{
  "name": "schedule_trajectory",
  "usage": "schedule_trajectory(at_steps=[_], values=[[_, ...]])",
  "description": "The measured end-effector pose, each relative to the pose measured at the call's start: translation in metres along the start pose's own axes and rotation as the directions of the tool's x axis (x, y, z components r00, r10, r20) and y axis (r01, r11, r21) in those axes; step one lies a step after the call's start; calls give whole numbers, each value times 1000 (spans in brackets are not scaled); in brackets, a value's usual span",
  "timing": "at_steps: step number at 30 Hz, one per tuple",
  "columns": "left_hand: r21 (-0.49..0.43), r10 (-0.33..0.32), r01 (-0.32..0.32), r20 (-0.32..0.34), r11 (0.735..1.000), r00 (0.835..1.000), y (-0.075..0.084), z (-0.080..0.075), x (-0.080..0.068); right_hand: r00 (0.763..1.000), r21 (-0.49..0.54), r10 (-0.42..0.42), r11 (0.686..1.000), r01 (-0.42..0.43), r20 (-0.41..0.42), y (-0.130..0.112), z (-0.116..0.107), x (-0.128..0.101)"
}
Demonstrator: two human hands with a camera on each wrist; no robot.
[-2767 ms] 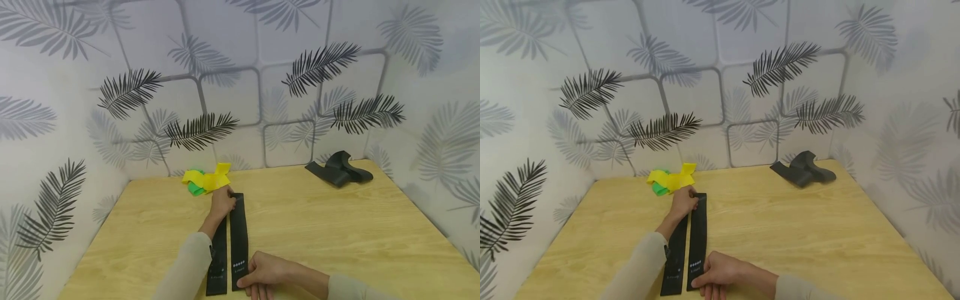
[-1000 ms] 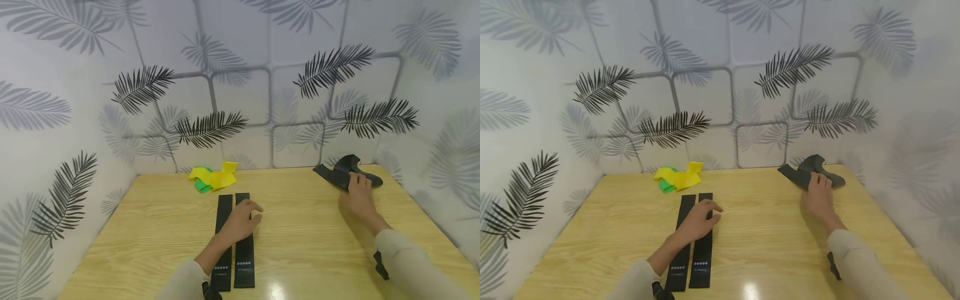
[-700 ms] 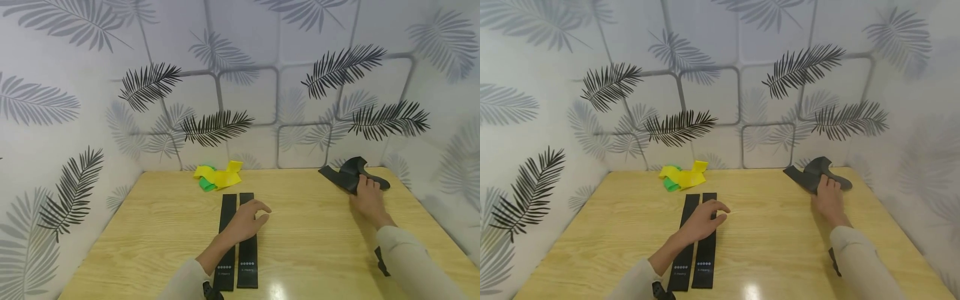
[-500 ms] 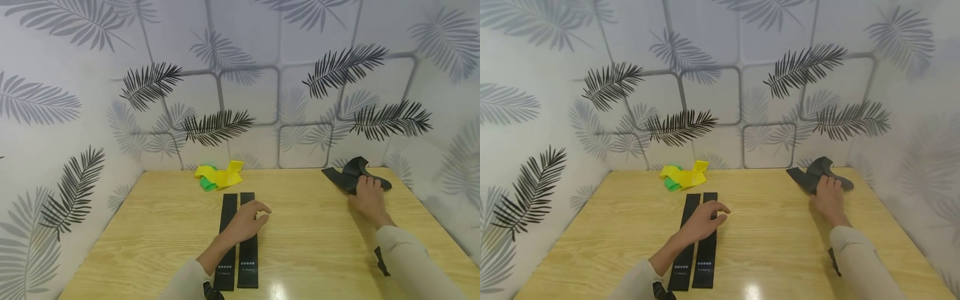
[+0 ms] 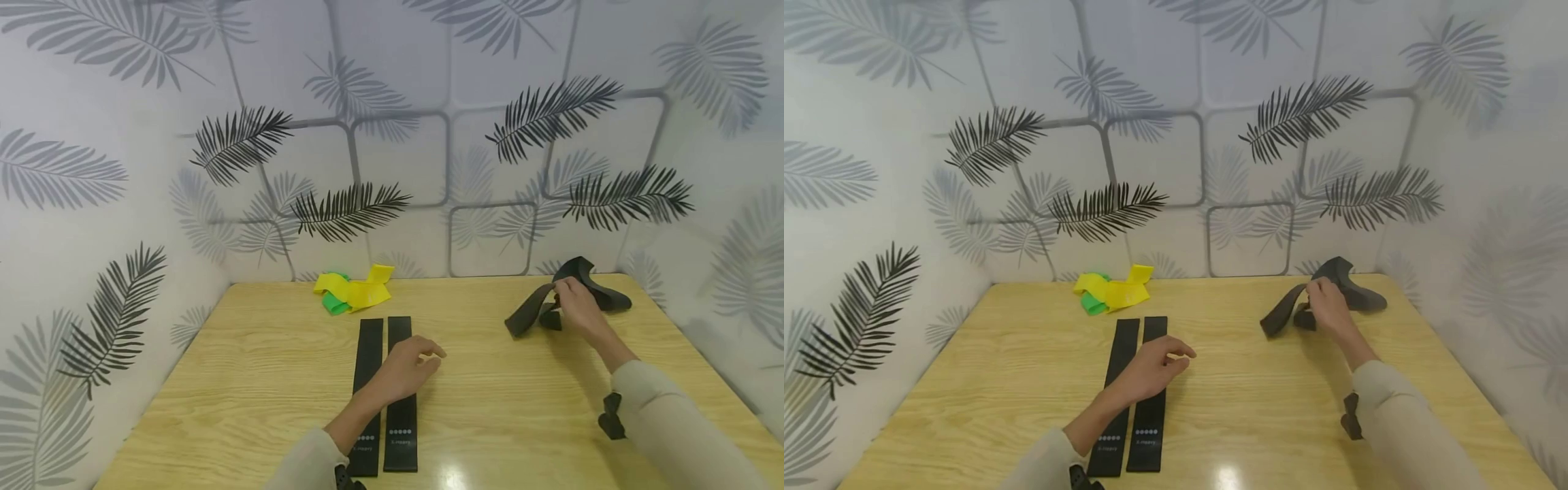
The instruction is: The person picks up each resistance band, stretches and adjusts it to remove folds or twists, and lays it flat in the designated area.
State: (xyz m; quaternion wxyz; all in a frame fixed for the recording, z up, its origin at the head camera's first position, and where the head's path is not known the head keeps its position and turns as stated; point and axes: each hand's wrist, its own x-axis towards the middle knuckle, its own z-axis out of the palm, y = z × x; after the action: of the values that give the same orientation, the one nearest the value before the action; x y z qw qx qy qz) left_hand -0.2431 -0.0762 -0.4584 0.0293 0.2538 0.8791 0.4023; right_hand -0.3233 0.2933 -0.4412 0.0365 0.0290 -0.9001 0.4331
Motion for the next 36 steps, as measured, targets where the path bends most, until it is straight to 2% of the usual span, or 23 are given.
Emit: schedule_trajectory(at_steps=[5,13,20,26,28,30,33,36], values=[[-12,-9,10,10,1000,1000,0,4,0,1000,128,-7,992,5,19,-19,6,-4],[-29,-21,22,30,999,999,0,7,1,996,142,11,990,-23,84,-41,18,-4],[-44,-16,18,40,999,999,2,10,6,989,274,-9,961,-31,145,-64,31,-7],[-113,-83,90,60,990,995,4,16,9,983,352,-23,935,-43,180,-86,44,-18],[-189,-119,132,77,973,990,4,17,9,981,377,-32,925,-43,191,-93,48,-21],[-296,-155,176,94,939,983,4,18,10,978,401,-51,915,-36,203,-99,51,-24],[-459,-185,214,107,862,977,3,19,12,973,426,-79,904,-21,216,-108,55,-28],[-592,-197,218,101,776,975,2,18,16,967,453,-114,892,-1,227,-116,59,-33]])
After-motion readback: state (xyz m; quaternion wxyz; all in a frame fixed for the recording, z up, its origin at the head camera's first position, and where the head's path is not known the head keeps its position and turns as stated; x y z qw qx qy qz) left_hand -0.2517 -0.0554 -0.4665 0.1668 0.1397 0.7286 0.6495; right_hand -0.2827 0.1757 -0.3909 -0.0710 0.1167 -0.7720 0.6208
